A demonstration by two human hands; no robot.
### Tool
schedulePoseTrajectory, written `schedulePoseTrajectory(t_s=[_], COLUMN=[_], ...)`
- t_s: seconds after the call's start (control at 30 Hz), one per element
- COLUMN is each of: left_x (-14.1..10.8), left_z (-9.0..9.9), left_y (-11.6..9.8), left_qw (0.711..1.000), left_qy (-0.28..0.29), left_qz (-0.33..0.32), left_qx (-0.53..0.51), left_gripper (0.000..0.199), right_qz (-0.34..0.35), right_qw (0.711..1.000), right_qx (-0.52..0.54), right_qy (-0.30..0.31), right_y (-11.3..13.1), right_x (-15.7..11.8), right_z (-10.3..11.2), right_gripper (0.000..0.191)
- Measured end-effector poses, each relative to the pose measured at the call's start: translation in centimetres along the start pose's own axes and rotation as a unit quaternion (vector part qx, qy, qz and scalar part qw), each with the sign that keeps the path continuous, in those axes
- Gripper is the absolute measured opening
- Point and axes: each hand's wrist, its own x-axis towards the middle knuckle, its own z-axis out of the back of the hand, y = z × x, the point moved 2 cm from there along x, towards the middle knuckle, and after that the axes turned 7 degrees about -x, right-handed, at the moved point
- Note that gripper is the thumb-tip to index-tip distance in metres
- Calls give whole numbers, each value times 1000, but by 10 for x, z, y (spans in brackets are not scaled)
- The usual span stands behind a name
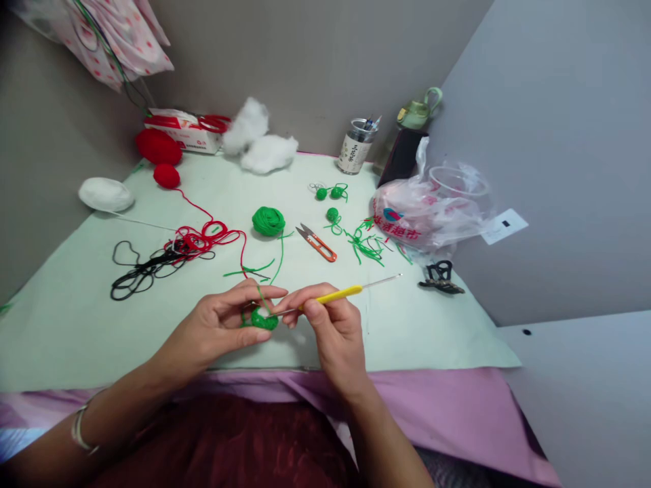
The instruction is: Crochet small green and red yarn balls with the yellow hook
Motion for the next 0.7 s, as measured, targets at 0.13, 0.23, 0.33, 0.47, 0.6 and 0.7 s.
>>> schedulePoseTrajectory(t_s=[0.13,0.23,0.33,0.47,0.6,0.7], left_x=[0,0,1,0,-1,-1], left_z=[0,2,3,3,3,2], left_y=[0,0,0,-2,-2,-1], left_qw=[1000,1000,1000,999,999,1000], left_qy=[9,0,-3,-11,-14,-4], left_qz=[13,13,5,-7,-4,6], left_qx=[4,7,19,42,34,23], left_gripper=[43,42,41,41,43,44], right_qz=[13,50,77,100,93,52], right_qw=[997,984,971,967,979,991], right_qx=[-65,-162,-213,-225,-175,-117], right_qy=[34,56,70,65,43,29], right_y=[8,16,19,15,9,7], right_x=[2,3,3,-1,-5,-3], right_z=[4,6,5,3,0,1], right_gripper=[19,20,20,21,20,20])
